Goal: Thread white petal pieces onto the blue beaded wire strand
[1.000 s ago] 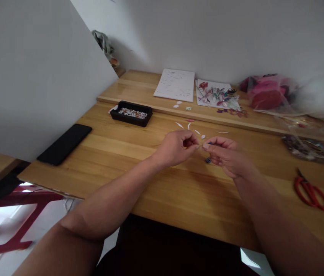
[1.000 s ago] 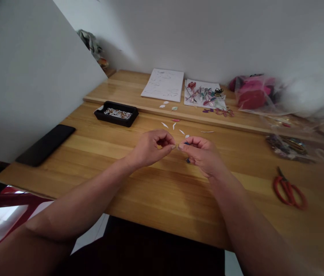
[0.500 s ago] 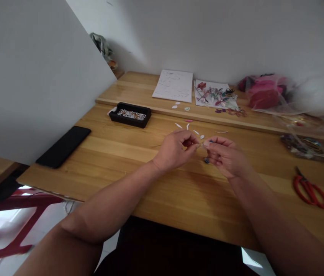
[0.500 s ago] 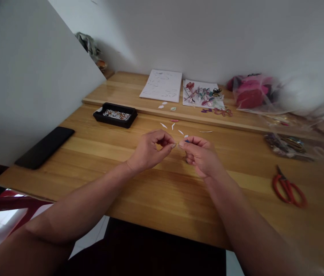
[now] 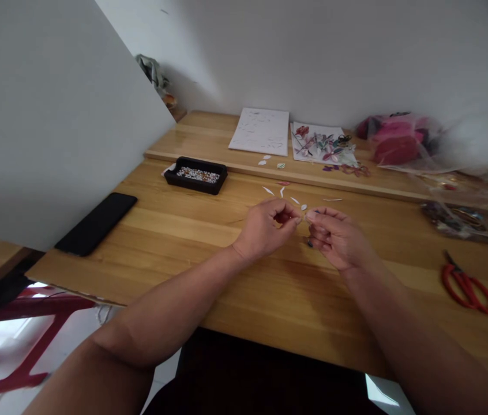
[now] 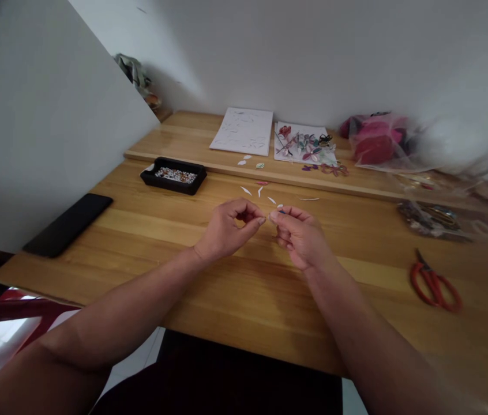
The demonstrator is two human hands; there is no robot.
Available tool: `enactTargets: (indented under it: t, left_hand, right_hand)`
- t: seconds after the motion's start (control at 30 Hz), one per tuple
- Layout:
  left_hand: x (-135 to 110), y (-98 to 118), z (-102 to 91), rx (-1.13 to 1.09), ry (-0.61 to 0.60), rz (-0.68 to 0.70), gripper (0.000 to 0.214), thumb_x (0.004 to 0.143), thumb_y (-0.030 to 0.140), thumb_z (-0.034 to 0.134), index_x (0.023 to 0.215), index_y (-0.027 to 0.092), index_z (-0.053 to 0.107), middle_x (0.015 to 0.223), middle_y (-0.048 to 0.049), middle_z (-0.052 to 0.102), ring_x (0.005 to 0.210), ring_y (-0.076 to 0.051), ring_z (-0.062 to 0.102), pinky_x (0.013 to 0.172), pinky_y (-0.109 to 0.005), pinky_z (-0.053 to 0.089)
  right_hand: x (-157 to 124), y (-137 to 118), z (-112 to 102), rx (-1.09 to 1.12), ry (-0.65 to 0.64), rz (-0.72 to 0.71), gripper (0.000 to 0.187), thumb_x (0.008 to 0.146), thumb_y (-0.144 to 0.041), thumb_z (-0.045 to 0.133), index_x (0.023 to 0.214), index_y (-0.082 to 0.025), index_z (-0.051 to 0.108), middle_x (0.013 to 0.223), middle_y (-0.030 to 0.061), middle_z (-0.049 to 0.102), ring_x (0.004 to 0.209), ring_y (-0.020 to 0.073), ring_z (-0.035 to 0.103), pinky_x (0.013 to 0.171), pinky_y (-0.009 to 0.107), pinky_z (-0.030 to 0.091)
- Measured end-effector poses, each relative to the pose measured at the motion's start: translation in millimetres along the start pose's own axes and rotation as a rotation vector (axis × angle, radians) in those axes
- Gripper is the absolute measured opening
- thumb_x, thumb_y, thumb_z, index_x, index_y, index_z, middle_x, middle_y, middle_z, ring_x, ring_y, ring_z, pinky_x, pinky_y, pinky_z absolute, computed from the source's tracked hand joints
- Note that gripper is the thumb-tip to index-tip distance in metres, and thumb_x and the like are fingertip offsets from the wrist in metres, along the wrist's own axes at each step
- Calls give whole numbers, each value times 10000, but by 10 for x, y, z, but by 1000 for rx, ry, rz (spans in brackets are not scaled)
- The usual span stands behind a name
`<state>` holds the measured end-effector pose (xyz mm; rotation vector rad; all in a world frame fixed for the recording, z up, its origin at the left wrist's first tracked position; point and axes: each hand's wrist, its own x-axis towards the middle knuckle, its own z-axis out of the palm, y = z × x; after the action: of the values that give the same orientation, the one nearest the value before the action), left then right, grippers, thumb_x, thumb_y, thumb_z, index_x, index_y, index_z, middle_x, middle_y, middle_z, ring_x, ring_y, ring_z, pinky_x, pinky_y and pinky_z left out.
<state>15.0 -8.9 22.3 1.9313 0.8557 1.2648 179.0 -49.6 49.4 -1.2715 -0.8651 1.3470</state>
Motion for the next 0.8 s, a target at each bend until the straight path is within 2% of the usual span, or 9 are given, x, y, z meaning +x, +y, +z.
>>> enactTargets:
  t: [0.23, 0.57, 0.8]
  left_hand:
    - [14, 8, -30, 14, -2, -39, 38, 840, 207, 679, 819, 180, 694, 772, -15, 712, 701, -114, 591, 683, -258, 492]
    - [32, 45, -51, 1, -9, -51, 37, 841, 196, 678, 811, 183, 696, 769, -12, 713, 686, -109, 587, 672, -252, 493]
    - [19, 47, -43, 9, 3, 5, 37, 853, 188, 676, 828, 182, 704, 785, -17, 721, 706, -112, 596, 692, -257, 499]
  right_hand:
    - [9, -18, -24, -74, -14, -45, 330, 615, -390, 902, 741, -200, 665, 509, -85, 420, 414, 36, 256, 397, 226, 184]
    - [21, -32, -74, -114, 7, -55, 320, 582, -353, 920, 743, -202, 689, 580, -57, 523, 427, 37, 305, 396, 235, 225]
    - [7, -43, -57, -103, -6, -56, 293, 603, -348, 901, 737, -201, 687, 521, -77, 464, 408, 32, 281, 397, 228, 200]
